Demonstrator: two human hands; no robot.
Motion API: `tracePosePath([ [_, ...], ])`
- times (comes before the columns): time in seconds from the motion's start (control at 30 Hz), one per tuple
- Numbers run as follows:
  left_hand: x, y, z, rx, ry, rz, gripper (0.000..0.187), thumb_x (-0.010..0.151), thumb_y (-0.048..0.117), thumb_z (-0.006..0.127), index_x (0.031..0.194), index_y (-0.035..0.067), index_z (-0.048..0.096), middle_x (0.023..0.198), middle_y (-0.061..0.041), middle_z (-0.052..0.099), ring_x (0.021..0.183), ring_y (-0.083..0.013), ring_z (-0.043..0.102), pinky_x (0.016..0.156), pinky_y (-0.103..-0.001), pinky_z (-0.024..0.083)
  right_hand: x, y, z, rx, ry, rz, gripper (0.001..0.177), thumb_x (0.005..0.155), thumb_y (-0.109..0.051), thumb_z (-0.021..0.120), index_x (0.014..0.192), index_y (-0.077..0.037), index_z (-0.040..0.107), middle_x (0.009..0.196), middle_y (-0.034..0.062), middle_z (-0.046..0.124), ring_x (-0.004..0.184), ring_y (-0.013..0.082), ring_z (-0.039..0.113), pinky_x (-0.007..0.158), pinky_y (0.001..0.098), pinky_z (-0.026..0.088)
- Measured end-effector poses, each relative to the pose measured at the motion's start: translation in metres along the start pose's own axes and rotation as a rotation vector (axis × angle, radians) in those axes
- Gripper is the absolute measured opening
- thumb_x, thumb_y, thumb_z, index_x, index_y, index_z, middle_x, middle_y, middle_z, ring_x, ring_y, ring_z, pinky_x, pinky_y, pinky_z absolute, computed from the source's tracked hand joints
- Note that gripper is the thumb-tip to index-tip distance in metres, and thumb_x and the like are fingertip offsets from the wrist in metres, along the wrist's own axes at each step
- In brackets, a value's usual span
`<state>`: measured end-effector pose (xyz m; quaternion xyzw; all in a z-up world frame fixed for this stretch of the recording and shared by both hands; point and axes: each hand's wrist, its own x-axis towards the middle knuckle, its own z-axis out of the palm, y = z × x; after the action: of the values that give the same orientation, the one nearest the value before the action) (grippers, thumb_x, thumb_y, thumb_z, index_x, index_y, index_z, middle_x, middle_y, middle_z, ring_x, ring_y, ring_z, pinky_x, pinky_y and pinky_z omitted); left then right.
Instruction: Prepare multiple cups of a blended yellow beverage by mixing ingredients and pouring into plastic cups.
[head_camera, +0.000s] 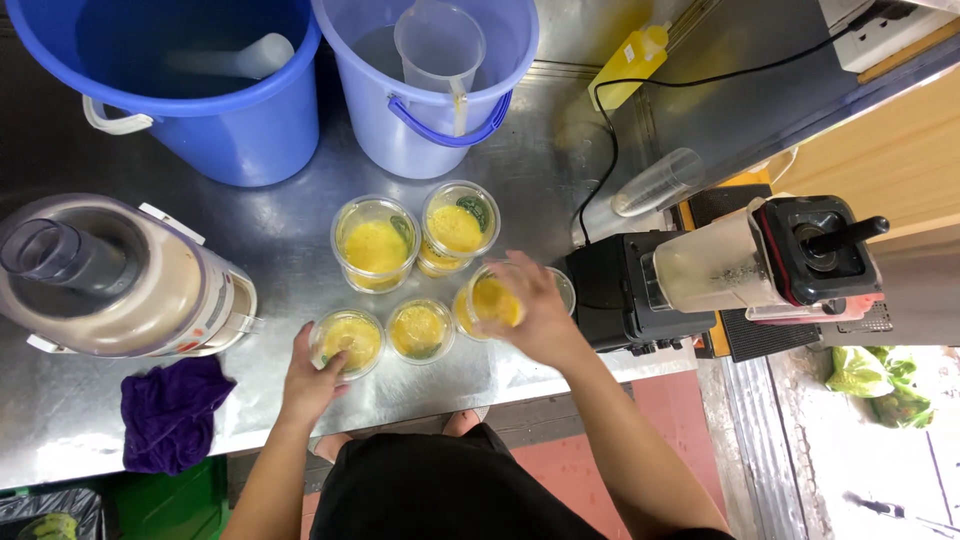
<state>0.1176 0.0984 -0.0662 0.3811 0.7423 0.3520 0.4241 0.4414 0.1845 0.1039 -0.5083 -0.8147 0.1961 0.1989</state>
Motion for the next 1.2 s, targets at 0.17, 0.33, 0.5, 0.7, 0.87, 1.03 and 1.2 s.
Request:
tracePosePath([
  [0.17, -0.013, 0.001, -0.01, -0.578, -0.139, -0.37, 0.075, 0.093, 0.005, 0.06, 0.159, 0.022, 0.028, 0.142, -0.017, 0.053, 0.093, -0.0337, 0.074, 0.065, -0.035, 0.063, -0.047, 0.133, 0.033, 0.274, 0.589, 0.476, 0.015, 0.095, -0.012, 0.075, 0.108, -0.005, 0.075, 0.114, 0.0132, 0.077, 0.099, 0.0179, 0.072, 0.089, 0.0316, 0.058],
  [0.33, -0.039, 0.02, -0.034, -0.669, -0.113, -0.301, 0.074, 0.094, 0.004, 0.059, 0.16, 0.018, 0.03, 0.136, -0.023, 0.061, 0.083, -0.0363, 0.076, 0.056, -0.031, 0.057, -0.07, 0.14, 0.056, 0.414, 0.377, 1.288, 0.035, 0.087, -0.017, 0.08, 0.115, -0.008, 0.063, 0.102, 0.0104, 0.069, 0.08, 0.0183, 0.066, 0.064, 0.0353, 0.056],
  [0.5, -0.075, 0.091, -0.06, -0.632, -0.169, -0.293, 0.073, 0.09, 0.0, 0.059, 0.157, 0.017, 0.037, 0.138, -0.024, 0.061, 0.076, -0.0373, 0.077, 0.048, -0.032, 0.057, -0.121, 0.163, 0.113, 0.502, 0.628, 1.013, 0.016, 0.09, -0.014, 0.066, 0.1, -0.002, 0.072, 0.095, 0.0076, 0.075, 0.081, 0.0174, 0.069, 0.068, 0.0317, 0.056],
  [0.7, -0.069, 0.111, -0.008, -0.668, -0.33, -0.244, 0.074, 0.088, 0.001, 0.059, 0.156, 0.021, 0.034, 0.149, -0.022, 0.051, 0.079, -0.0336, 0.078, 0.051, -0.032, 0.062, -0.132, 0.119, 0.151, 0.933, 0.204, 1.017, 0.017, 0.09, -0.012, 0.065, 0.099, 0.0, 0.073, 0.094, 0.0083, 0.074, 0.086, 0.0192, 0.071, 0.071, 0.0332, 0.057],
  [0.87, -0.07, 0.14, 0.022, -0.557, -0.382, -0.243, 0.075, 0.092, 0.009, 0.06, 0.16, 0.023, 0.03, 0.155, -0.016, 0.043, 0.079, -0.0362, 0.079, 0.058, -0.036, 0.064, -0.121, 0.073, 0.13, 0.984, 0.002, 1.004, 0.017, 0.091, -0.014, 0.066, 0.1, -0.001, 0.073, 0.095, 0.0072, 0.075, 0.086, 0.0186, 0.071, 0.072, 0.032, 0.057],
  [1.03, -0.058, 0.136, 0.028, -0.563, -0.424, -0.217, 0.074, 0.093, 0.011, 0.059, 0.159, 0.018, 0.025, 0.158, -0.012, 0.043, 0.081, -0.0365, 0.079, 0.063, -0.038, 0.067, -0.13, 0.087, 0.128, 0.838, 0.163, 0.893, 0.013, 0.09, -0.009, 0.065, 0.097, -0.001, 0.073, 0.092, 0.0082, 0.074, 0.08, 0.0166, 0.07, 0.067, 0.03, 0.054],
  [1.2, -0.05, 0.139, 0.028, -0.531, -0.409, -0.22, 0.072, 0.092, 0.016, 0.06, 0.157, 0.017, 0.028, 0.156, -0.011, 0.044, 0.079, -0.0371, 0.08, 0.063, -0.039, 0.065, -0.085, 0.103, 0.077, 0.63, 0.648, 0.68, 0.009, 0.094, -0.002, 0.061, 0.092, 0.0, 0.07, 0.077, 0.0084, 0.072, 0.064, 0.0107, 0.061, 0.057, 0.0251, 0.049],
])
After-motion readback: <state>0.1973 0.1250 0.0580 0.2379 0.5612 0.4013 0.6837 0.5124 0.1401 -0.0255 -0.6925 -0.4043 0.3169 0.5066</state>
